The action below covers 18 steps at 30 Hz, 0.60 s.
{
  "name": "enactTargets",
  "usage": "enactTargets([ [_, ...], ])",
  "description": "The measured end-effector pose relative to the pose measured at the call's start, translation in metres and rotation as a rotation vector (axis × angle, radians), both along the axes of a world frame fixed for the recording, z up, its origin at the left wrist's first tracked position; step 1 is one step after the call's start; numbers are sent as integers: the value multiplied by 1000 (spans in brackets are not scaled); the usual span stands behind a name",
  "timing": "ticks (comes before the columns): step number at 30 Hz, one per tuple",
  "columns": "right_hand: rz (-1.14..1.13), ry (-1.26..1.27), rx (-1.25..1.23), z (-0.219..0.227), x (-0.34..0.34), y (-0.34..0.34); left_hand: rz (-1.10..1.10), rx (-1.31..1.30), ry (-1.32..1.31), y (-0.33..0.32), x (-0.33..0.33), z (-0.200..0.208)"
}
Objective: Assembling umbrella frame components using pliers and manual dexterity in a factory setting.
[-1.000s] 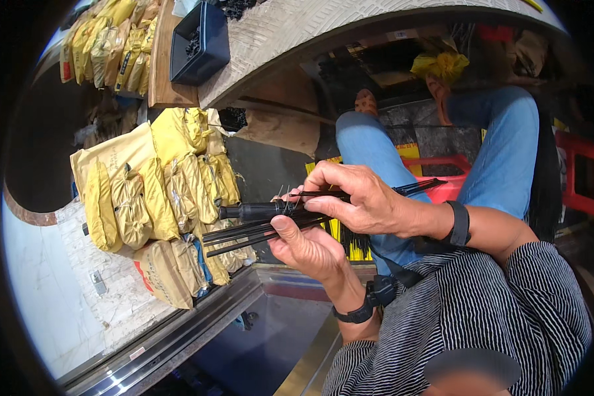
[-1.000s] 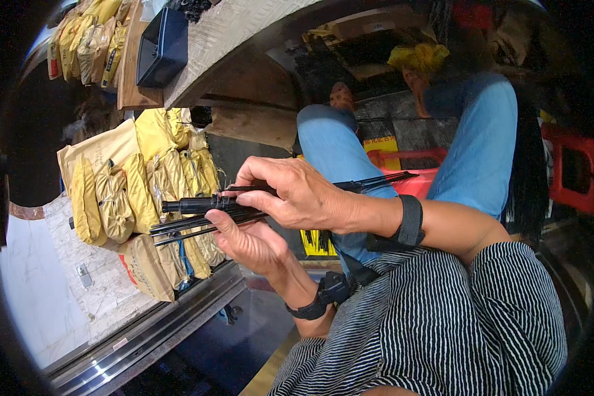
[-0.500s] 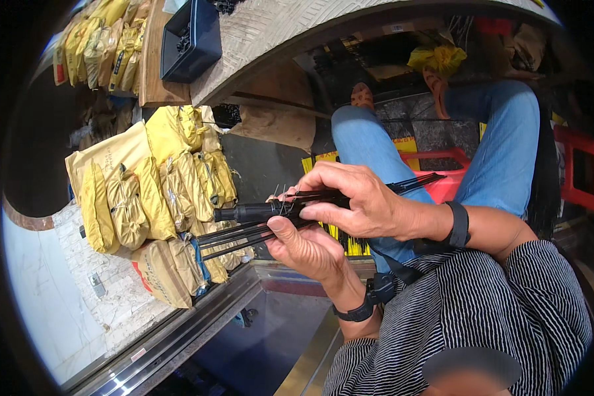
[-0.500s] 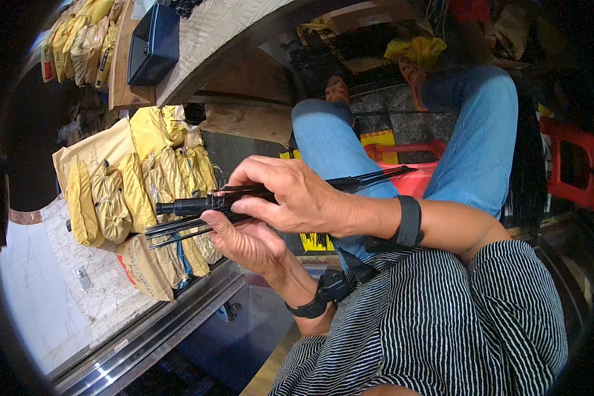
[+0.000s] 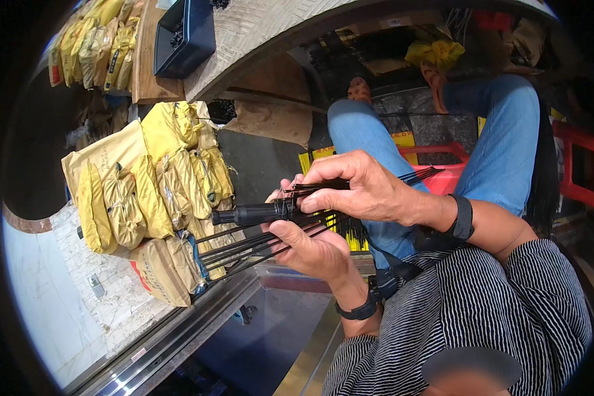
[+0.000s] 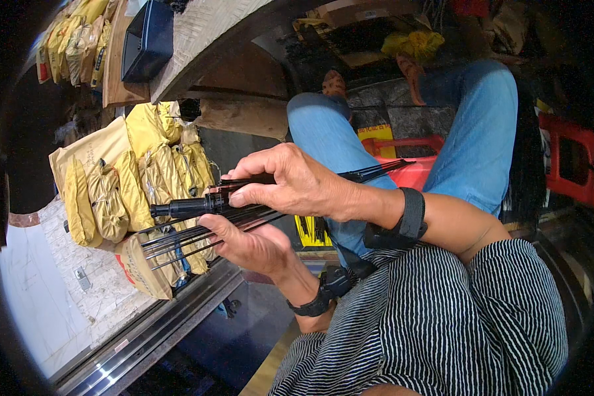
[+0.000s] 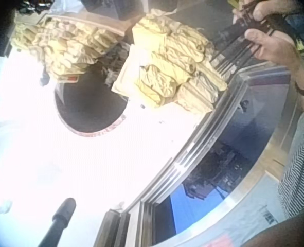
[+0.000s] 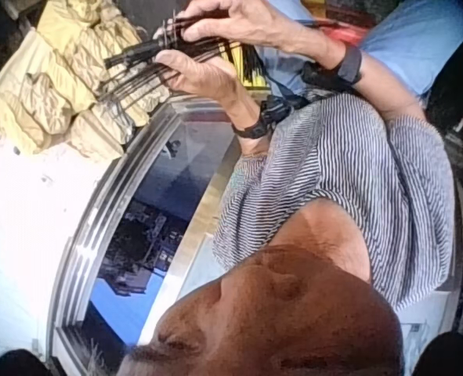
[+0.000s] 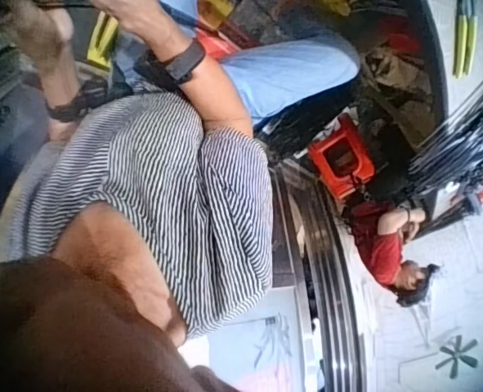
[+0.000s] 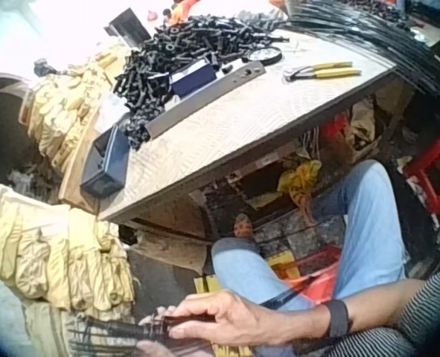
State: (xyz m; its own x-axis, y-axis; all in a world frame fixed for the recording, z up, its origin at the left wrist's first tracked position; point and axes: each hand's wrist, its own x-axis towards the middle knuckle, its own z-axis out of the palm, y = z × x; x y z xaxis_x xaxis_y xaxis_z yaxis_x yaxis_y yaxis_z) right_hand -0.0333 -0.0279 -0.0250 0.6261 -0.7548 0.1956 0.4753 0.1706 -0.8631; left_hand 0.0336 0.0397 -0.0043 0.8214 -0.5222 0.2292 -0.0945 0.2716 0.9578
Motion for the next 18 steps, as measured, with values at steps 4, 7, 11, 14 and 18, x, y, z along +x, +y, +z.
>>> enactTargets([
  [4, -76, 77, -17, 7, -2, 9, -173, -67, 126, -1, 0, -5],
  [7, -123, 131, -70, 4, -9, 12, -186, -82, 217, -1, 0, -6],
  [11, -404, 96, -333, -6, -5, 17, -193, -120, 209, -1, 2, -7],
  [14, -365, 222, -424, 1, -13, 16, -214, -167, 186, 0, 3, -9],
  [18, -364, 181, -438, 1, -13, 18, -306, -222, 195, 2, 3, -9],
])
